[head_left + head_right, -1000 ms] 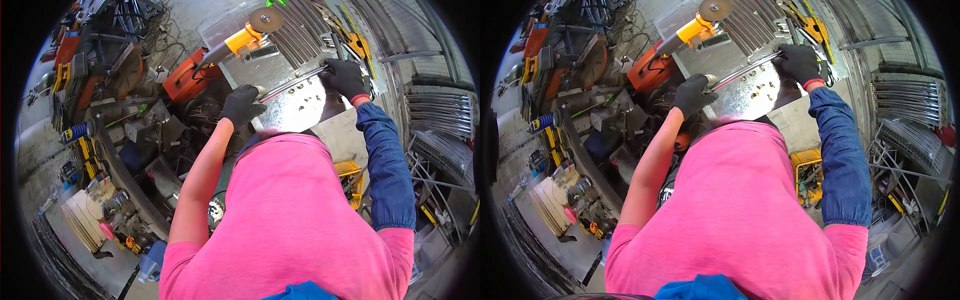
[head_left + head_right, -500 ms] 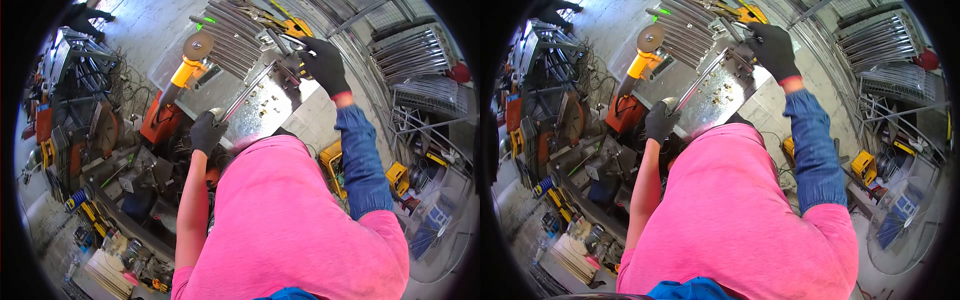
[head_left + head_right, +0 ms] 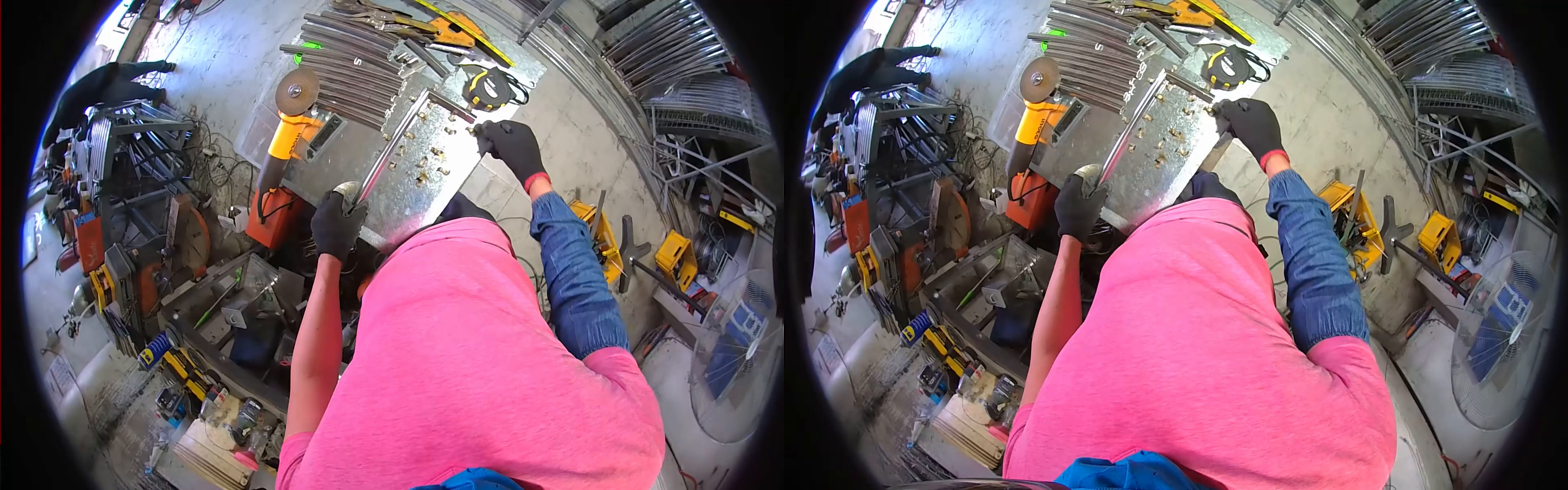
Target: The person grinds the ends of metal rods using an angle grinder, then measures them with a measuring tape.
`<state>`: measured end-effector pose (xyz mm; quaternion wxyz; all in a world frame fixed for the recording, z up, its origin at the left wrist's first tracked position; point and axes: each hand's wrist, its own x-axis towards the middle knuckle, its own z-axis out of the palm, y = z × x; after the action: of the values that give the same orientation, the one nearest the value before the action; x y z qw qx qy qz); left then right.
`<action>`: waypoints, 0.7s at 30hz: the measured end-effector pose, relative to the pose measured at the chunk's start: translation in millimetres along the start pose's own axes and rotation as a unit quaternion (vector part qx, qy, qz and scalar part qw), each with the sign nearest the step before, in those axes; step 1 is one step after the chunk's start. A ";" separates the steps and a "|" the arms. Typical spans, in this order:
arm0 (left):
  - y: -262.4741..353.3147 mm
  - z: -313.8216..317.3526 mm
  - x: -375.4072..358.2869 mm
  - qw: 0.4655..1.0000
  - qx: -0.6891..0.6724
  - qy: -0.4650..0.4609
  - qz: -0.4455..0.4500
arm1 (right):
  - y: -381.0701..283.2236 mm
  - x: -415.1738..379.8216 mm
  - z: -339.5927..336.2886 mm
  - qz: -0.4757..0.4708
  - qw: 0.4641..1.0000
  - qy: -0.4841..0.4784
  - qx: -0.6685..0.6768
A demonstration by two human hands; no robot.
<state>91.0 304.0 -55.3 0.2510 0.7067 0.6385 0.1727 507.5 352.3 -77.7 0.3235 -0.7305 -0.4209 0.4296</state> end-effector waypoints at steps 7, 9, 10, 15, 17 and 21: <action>1.7 7.8 -5.8 0.997 0.044 0.062 0.027 | -19.1 9.9 -0.4 0.074 0.996 -0.039 -0.012; 2.4 13.3 -8.0 0.994 0.052 0.091 0.043 | -18.7 11.1 1.4 0.070 0.997 -0.037 -0.021; 2.3 15.6 -8.4 0.989 0.063 0.118 0.062 | -17.1 12.7 1.5 0.069 0.997 -0.033 -0.025; 1.9 22.0 -7.7 0.987 0.098 0.121 0.048 | -20.9 12.8 1.9 0.089 0.995 -0.027 -0.033; 0.8 23.5 -7.8 0.986 0.101 0.125 0.050 | -23.6 13.1 2.9 0.095 0.994 -0.020 -0.045; 0.1 24.1 -6.6 0.982 0.108 0.140 0.066 | -22.6 16.7 4.0 0.098 0.993 -0.018 -0.055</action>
<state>103.9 294.2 -74.4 0.0691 0.7392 0.6342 0.2159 500.9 377.6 -66.5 0.2310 -0.7770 -0.3762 0.4487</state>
